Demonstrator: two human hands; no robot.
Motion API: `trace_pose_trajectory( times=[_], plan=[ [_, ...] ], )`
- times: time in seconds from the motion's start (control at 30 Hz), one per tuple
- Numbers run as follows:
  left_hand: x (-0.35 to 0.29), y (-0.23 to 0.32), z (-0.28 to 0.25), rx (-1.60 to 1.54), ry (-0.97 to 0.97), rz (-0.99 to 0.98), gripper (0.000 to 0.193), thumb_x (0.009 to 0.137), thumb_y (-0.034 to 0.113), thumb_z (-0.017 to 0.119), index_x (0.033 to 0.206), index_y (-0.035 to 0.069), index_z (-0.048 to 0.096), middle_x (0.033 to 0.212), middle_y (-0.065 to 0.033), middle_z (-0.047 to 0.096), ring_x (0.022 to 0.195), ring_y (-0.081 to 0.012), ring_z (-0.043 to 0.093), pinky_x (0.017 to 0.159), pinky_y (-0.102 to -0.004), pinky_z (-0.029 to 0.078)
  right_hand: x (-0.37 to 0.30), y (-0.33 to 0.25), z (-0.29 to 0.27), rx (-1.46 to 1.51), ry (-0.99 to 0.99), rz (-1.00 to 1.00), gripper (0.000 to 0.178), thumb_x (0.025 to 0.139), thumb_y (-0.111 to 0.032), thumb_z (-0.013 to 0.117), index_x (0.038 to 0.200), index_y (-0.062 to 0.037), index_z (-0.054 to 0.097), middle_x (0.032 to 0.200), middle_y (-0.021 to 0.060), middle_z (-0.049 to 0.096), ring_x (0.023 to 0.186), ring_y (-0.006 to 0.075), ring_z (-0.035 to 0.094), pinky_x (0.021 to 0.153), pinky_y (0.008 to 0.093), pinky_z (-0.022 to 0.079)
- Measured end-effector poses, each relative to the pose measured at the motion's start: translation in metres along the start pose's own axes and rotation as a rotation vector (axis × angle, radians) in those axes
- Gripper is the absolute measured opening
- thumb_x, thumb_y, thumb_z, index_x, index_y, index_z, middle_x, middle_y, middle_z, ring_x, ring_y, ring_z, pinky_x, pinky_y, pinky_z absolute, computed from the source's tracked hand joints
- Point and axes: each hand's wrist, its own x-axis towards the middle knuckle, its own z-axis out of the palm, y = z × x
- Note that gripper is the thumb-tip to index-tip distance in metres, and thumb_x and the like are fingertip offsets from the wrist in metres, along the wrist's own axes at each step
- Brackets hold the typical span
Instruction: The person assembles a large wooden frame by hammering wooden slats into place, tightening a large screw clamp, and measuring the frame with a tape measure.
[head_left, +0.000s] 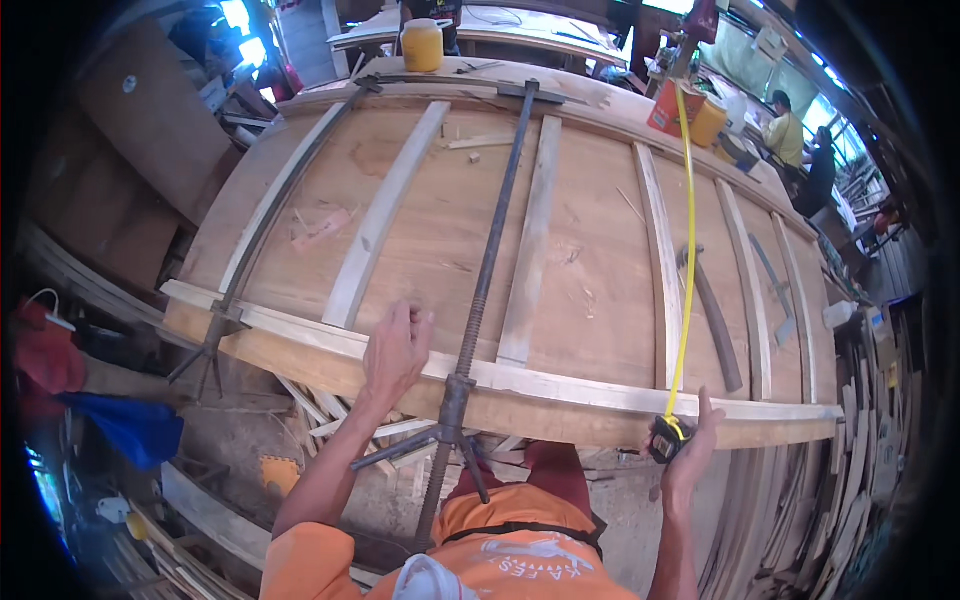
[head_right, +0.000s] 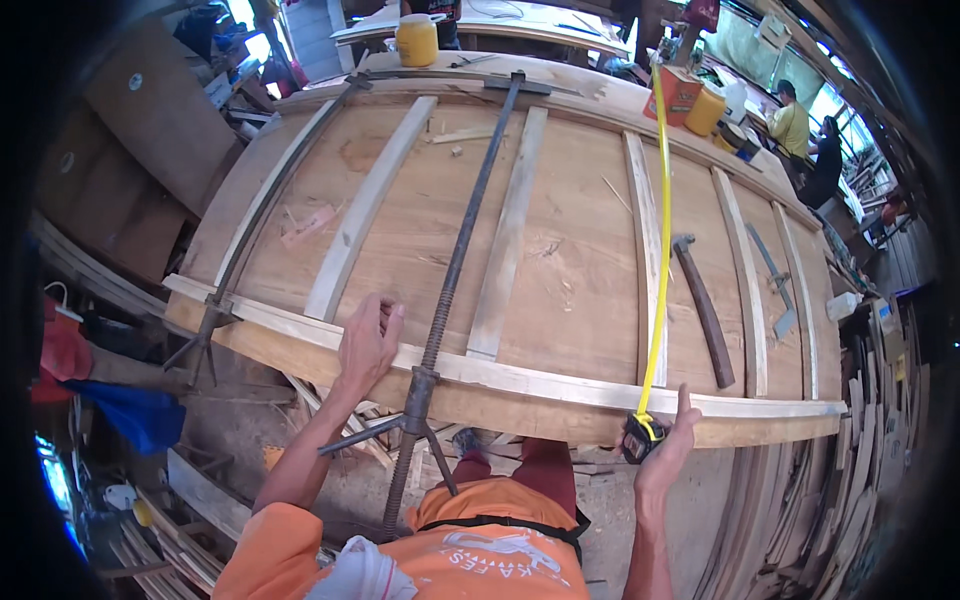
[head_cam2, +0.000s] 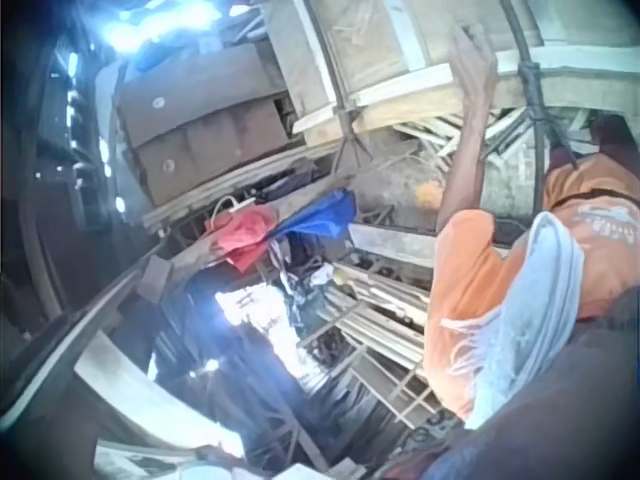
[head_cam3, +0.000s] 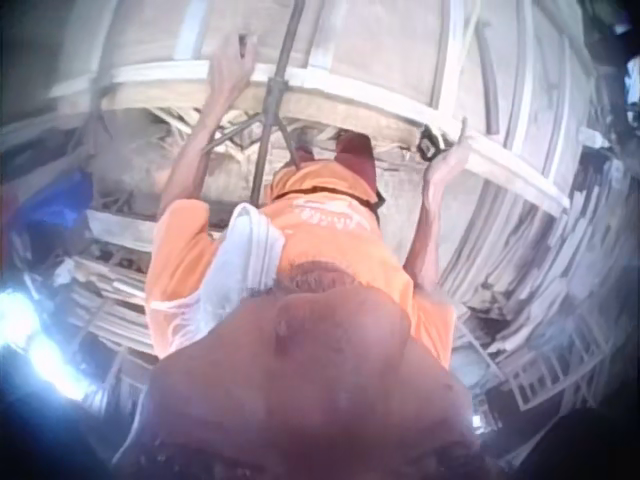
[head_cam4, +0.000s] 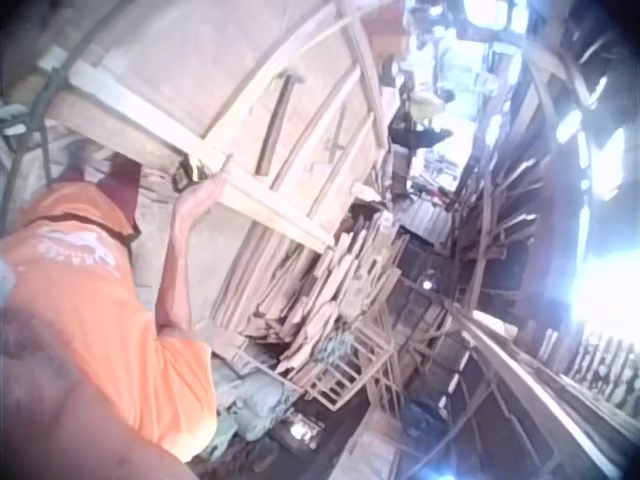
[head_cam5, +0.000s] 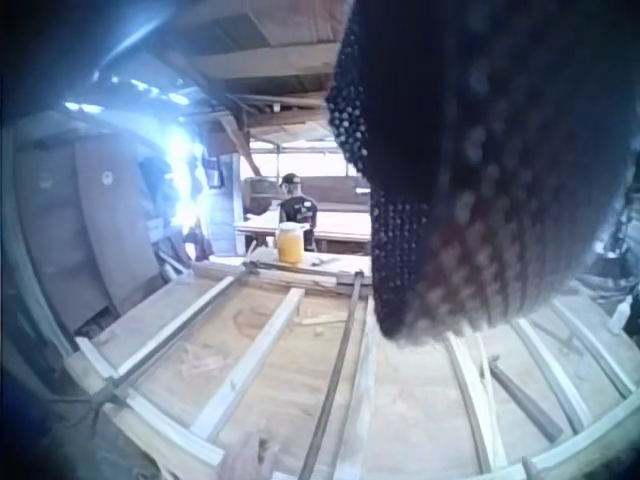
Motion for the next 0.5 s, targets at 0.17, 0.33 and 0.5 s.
trace_pose_trajectory(
  times=[0.17,0.33,0.5],
  plan=[
    [0.000,-0.005,0.002,0.004,0.045,0.033,0.030,0.104,0.027,0.063,0.112,-0.002,0.065,0.097,-0.0213,0.070,0.084,-0.0375,0.070,0.075,-0.0473,0.055,-0.007,0.021,-0.014,-0.087,0.004,0.023,0.084,0.111,-0.069,0.024,0.169,-0.0087,0.029,0.074,0.0133,0.064,0.052,0.0208,0.061,0.047,0.0337,0.053],
    [0.003,0.001,0.005,-0.023,0.060,0.045,0.029,0.105,0.024,0.063,0.115,-0.003,0.064,0.098,-0.0223,0.070,0.084,-0.0371,0.070,0.075,-0.0459,0.055,-0.020,-0.007,-0.018,-0.156,-0.018,0.049,0.079,0.112,-0.064,0.025,0.162,-0.0061,0.044,0.074,0.0104,0.062,0.054,0.0179,0.062,0.049,0.0306,0.050],
    [-0.010,-0.024,-0.006,-0.365,0.159,0.018,0.024,0.105,0.017,0.064,0.117,-0.004,0.064,0.096,-0.0187,0.070,0.080,-0.0283,0.069,0.075,-0.0391,0.055,0.054,-0.042,0.055,-0.497,-0.304,-0.333,0.049,0.108,-0.032,0.056,0.139,0.0059,0.063,0.076,0.0128,0.066,0.070,0.0228,0.065,0.067,0.0379,0.051]
  ],
)
